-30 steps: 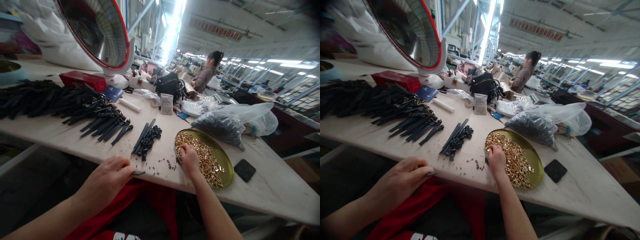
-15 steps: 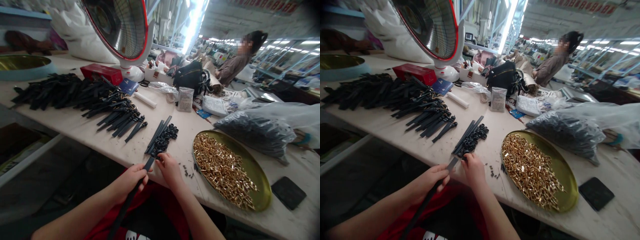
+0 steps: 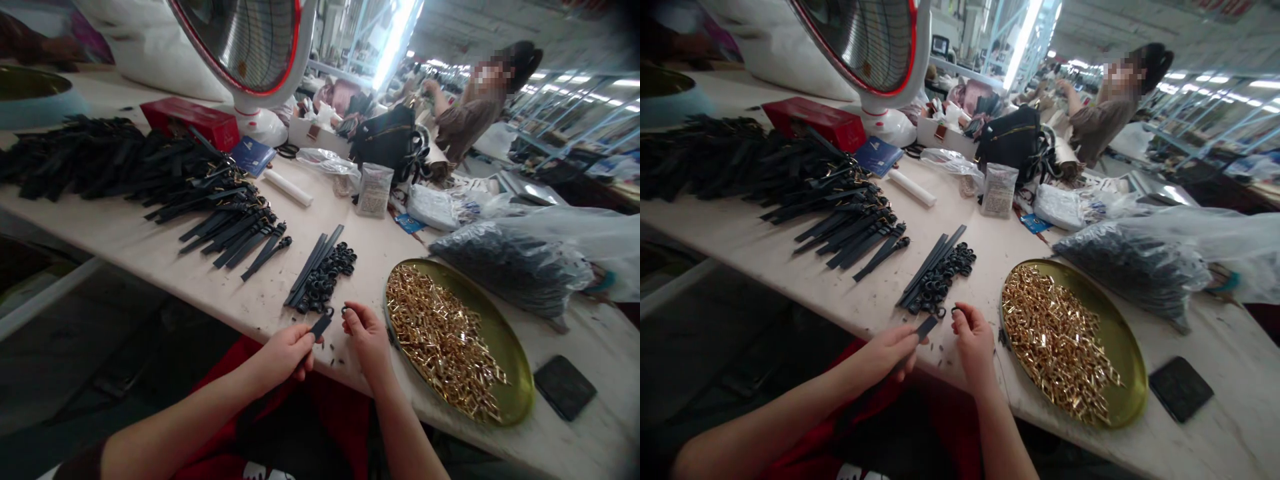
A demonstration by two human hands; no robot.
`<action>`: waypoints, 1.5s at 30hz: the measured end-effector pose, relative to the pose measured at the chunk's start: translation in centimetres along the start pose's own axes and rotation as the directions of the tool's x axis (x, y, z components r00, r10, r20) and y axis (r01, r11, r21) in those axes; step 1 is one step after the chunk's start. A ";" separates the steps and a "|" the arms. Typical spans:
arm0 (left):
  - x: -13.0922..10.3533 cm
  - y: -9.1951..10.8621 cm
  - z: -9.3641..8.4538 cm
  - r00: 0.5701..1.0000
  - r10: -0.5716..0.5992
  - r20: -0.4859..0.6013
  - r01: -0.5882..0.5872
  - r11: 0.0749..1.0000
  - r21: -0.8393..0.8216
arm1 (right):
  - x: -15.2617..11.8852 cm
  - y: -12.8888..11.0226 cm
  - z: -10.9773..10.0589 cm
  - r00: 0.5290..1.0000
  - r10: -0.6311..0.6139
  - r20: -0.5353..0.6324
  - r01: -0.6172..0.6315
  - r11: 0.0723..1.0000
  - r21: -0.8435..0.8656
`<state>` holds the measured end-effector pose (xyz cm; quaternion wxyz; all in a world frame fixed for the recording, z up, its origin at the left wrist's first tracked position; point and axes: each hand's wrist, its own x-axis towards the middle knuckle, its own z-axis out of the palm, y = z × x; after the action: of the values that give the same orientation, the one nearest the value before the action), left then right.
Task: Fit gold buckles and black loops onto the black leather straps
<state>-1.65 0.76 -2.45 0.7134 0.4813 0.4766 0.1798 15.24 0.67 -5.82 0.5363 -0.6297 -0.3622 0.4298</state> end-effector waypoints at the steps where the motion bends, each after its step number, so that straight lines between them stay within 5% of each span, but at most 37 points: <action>1: 0.4 -0.1 0.2 1.000 0.028 0.007 -0.029 0.999 0.029 | -0.1 -0.1 0.1 0.998 0.065 0.005 -0.065 0.994 0.089; 9: 1.5 0.2 1.6 0.958 0.284 -0.046 -0.261 0.925 0.277 | -2.4 -1.0 0.6 0.963 0.256 0.089 -0.269 0.864 0.425; 19: -1.5 0.2 1.6 0.956 0.292 0.021 -0.278 0.884 0.375 | -5.3 -0.3 -0.6 0.986 0.061 0.158 -0.074 0.995 0.073; 25: -2.9 0.4 1.2 0.944 0.316 0.094 -0.301 0.710 0.637 | -6.5 -0.3 -1.5 0.976 -0.007 0.219 0.020 0.998 -0.061; 33: -5.2 1.5 1.8 0.951 0.269 0.152 -0.284 0.567 0.773 | -8.5 -0.9 -1.8 0.966 -0.044 0.257 0.070 0.993 -0.093; 41: -4.9 0.2 1.7 0.973 0.215 0.085 -0.224 0.784 0.579 | -8.9 -1.9 -0.3 0.976 0.078 0.203 -0.103 0.988 0.114; 45: -3.3 -0.2 0.9 0.959 0.274 0.076 -0.276 0.830 0.485 | -7.5 -1.3 -0.6 0.926 0.054 0.375 -0.055 0.998 -0.009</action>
<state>-2.50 -2.15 -0.92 0.5350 0.7104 0.4311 0.1528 13.04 -6.18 -3.39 0.4458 -0.5454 -0.4399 0.5571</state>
